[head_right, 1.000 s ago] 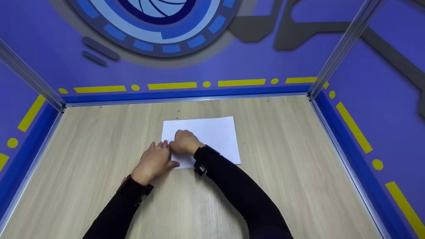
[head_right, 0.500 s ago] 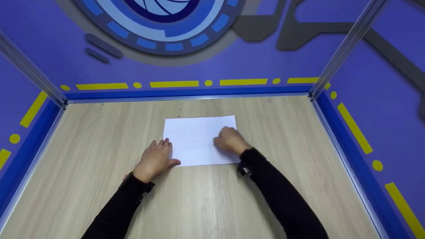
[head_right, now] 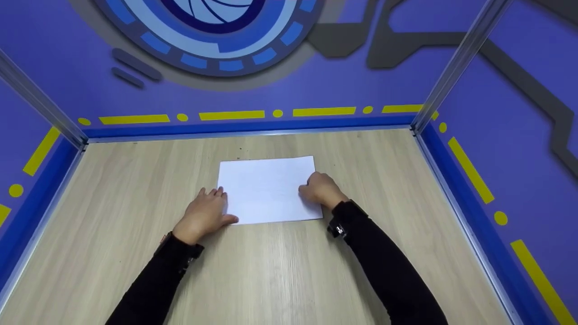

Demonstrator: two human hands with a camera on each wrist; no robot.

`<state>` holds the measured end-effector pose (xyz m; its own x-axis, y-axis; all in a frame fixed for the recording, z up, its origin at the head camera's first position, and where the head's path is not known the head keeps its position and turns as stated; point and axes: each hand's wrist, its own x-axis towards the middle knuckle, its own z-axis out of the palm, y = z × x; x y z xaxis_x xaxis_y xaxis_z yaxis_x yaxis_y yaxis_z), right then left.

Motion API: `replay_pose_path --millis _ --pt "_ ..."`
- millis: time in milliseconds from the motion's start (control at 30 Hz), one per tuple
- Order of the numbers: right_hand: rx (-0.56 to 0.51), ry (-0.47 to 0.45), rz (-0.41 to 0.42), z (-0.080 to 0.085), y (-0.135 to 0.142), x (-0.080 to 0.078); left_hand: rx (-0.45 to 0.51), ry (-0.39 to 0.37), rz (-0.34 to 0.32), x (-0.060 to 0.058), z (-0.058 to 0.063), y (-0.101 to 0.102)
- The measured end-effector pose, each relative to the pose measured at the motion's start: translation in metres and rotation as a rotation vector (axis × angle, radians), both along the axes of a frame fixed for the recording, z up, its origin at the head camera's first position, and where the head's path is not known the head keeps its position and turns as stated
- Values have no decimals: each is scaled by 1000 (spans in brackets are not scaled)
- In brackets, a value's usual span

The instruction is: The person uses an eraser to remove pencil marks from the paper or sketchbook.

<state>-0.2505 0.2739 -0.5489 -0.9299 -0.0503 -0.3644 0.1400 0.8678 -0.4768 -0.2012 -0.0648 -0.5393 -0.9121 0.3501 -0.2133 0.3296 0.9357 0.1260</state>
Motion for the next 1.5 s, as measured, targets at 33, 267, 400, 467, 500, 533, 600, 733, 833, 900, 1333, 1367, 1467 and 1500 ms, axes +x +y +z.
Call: replay_pose_path --millis 33,267,400,467,500,533,600,733,833,900,1333,1367,1467,1500 --pt "9 -3 3 1 -1 -1 7 3 9 -1 0 -2" --pt "34 -16 68 10 -23 -4 21 1 21 -3 -1 -6" --pt "-58 5 189 13 -64 -4 -16 -8 21 -4 -1 -5" --pt "-92 21 252 12 -88 -4 -29 -13 18 -4 0 -4" --pt "-101 31 276 11 -100 -3 -31 -15 16 -4 0 -2" --pt "-105 44 292 10 -112 -3 -32 -14 17 -5 0 -1" --pt "-100 74 328 6 -133 -3 -37 -11 14 -5 -1 0" --pt "-77 108 350 1 -161 0 -33 2 13 -5 -2 1" --pt "-65 93 350 -2 -173 1 -24 1 22 -5 -3 1" --pt "-56 95 347 -3 -178 0 -24 -3 31 -5 -3 0" --pt "80 179 284 -2 -177 -30 -59 2 23 -4 1 0" --pt "80 180 280 -3 -176 -32 -62 -1 25 -4 1 0" --pt "62 175 266 -7 -173 -39 -72 -6 29 -4 0 -2" --pt "58 187 266 -14 -170 -44 -71 -9 30 -4 -1 -2"
